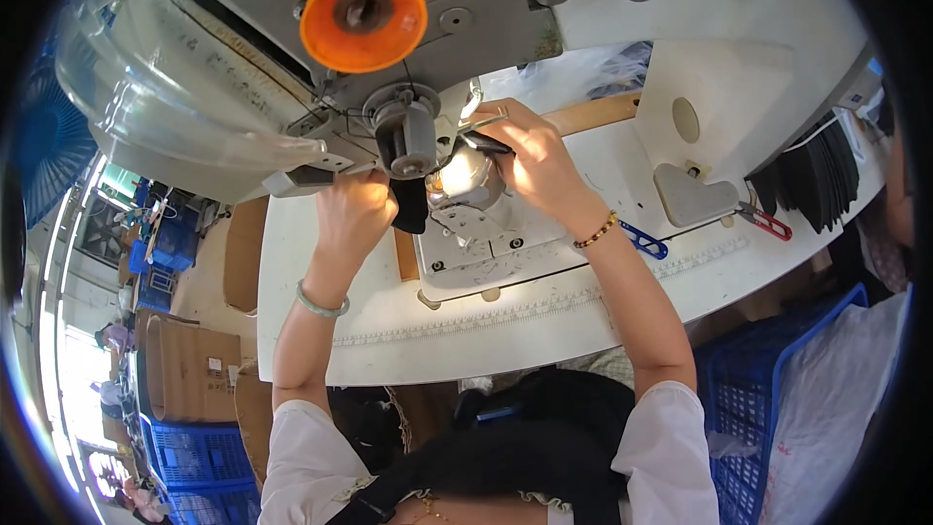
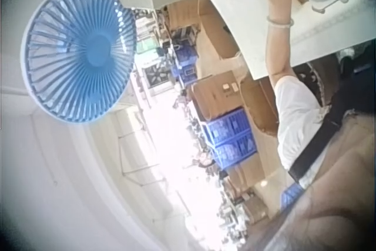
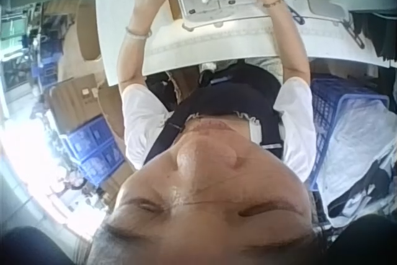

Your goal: Using a sewing machine to stitch together components of a shoe.

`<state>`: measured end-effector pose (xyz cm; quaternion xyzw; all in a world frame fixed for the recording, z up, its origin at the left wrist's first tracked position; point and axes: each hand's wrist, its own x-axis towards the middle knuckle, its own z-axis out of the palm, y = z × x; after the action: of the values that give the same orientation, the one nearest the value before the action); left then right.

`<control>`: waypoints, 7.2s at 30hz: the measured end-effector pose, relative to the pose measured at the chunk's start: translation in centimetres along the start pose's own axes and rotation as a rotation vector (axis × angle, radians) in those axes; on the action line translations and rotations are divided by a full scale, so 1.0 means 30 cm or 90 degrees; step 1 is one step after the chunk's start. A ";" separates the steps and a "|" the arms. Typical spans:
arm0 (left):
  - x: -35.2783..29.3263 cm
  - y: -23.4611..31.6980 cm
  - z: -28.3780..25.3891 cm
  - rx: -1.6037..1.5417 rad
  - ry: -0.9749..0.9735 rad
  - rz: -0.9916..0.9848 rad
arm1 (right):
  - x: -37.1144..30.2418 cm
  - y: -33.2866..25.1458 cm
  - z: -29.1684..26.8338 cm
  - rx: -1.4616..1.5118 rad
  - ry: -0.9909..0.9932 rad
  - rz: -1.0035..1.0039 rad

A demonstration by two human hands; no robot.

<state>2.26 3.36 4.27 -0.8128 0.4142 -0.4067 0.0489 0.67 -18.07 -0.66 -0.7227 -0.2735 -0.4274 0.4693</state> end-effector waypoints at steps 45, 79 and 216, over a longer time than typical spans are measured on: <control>-0.027 0.023 -0.036 -0.141 0.103 -0.022 | 0.024 -0.052 -0.011 -0.143 -0.061 -0.121; -0.028 0.059 -0.039 -0.012 0.060 0.003 | 0.027 -0.082 -0.023 -0.168 -0.087 -0.153; -0.094 0.093 -0.003 -0.195 0.263 0.006 | 0.012 -0.076 -0.046 -0.021 0.005 -0.072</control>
<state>-0.50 3.58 1.40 -0.7084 0.4763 -0.4963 -0.1584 -1.45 -18.40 0.93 -0.7118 -0.3047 -0.4606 0.4340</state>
